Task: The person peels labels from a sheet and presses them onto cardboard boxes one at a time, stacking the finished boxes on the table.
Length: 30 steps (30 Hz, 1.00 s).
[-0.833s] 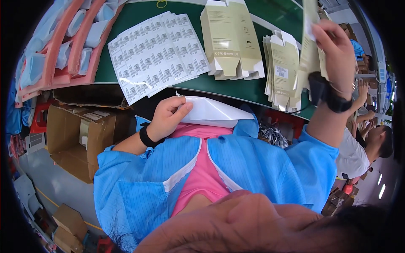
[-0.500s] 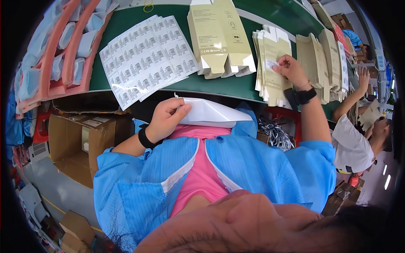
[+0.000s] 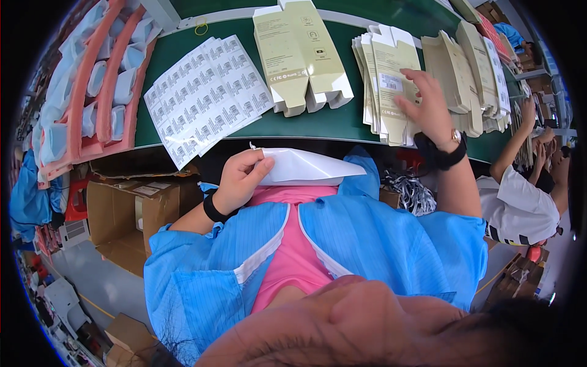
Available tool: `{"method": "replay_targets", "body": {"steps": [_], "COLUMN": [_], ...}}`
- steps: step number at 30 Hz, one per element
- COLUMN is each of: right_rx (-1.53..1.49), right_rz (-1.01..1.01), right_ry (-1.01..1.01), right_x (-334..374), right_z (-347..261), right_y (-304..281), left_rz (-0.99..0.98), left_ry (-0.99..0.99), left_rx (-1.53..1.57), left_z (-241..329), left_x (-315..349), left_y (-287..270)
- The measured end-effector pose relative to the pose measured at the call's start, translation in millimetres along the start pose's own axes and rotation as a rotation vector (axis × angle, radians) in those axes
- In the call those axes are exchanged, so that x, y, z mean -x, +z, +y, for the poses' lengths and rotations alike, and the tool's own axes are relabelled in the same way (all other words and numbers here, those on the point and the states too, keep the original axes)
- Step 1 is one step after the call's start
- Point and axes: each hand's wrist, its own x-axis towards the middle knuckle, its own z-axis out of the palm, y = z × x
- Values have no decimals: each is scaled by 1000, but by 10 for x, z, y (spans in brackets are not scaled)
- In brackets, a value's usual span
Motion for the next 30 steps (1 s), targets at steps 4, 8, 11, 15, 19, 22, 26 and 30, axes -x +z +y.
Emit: {"method": "replay_targets", "body": {"steps": [4,8,11,15,19,22,26,30], "right_rx": [147,131,181,149,40,-16,-551,-953], "right_rz": [-75,-314,-296,-268,-218,-47,9,-207], "right_ry": [-234,-102,-103,-137,-116,-155,-111,-13], "right_x": [177,247,271,247,241,343,642,653], "right_z": [41,90,92,121,-70,-412,-707,-1016], "right_y": [83,218,280,294,-5,-293,-184,215], "left_rz": [-12,-22,-41,44,136,219,287,290], "left_ry": [-18,-22,-16,-7,7,34,19,31], "left_rx": [13,41,39,163,247,383,713,765], "left_z": [28,59,87,75,147,77,173,205], "left_x": [-56,-105,-127,-105,-93,-39,-32,-11], "left_y": [25,49,29,47,5,-110,-151,-131]}}
